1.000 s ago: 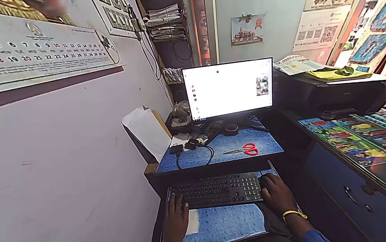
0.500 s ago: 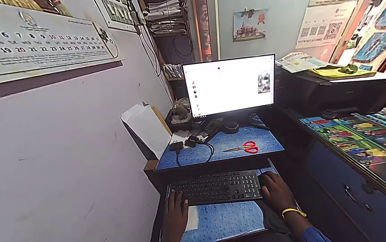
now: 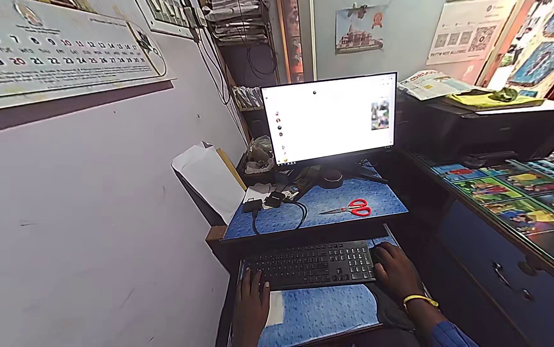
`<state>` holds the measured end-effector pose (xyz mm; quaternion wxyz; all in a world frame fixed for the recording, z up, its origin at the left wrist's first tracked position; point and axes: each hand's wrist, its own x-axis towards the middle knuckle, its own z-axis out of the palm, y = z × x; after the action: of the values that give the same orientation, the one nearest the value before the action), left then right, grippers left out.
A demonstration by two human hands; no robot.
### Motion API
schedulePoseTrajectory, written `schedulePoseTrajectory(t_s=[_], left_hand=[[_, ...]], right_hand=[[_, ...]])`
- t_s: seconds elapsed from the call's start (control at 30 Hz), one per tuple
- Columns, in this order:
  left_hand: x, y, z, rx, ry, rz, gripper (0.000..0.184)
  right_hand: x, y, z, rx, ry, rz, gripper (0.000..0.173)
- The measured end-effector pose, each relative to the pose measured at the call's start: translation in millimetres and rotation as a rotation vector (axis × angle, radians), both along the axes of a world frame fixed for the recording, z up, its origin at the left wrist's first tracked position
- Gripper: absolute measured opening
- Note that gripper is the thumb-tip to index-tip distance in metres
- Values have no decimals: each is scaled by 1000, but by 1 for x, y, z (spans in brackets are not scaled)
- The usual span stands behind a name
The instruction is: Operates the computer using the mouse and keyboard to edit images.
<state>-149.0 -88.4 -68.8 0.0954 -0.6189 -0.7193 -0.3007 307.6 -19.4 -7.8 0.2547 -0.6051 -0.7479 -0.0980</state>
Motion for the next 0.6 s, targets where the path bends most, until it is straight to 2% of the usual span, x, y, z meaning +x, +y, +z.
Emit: schedulePoseTrajectory(t_s=[0.23,0.6], left_hand=[[-2,1,-1,-6,-24,3,61],[-3,-3,9,77,-209,4,55]], right_hand=[[-1,-1,3,-18,-5,-3,43],[-1,-1,6,-79,-14,-6,44]])
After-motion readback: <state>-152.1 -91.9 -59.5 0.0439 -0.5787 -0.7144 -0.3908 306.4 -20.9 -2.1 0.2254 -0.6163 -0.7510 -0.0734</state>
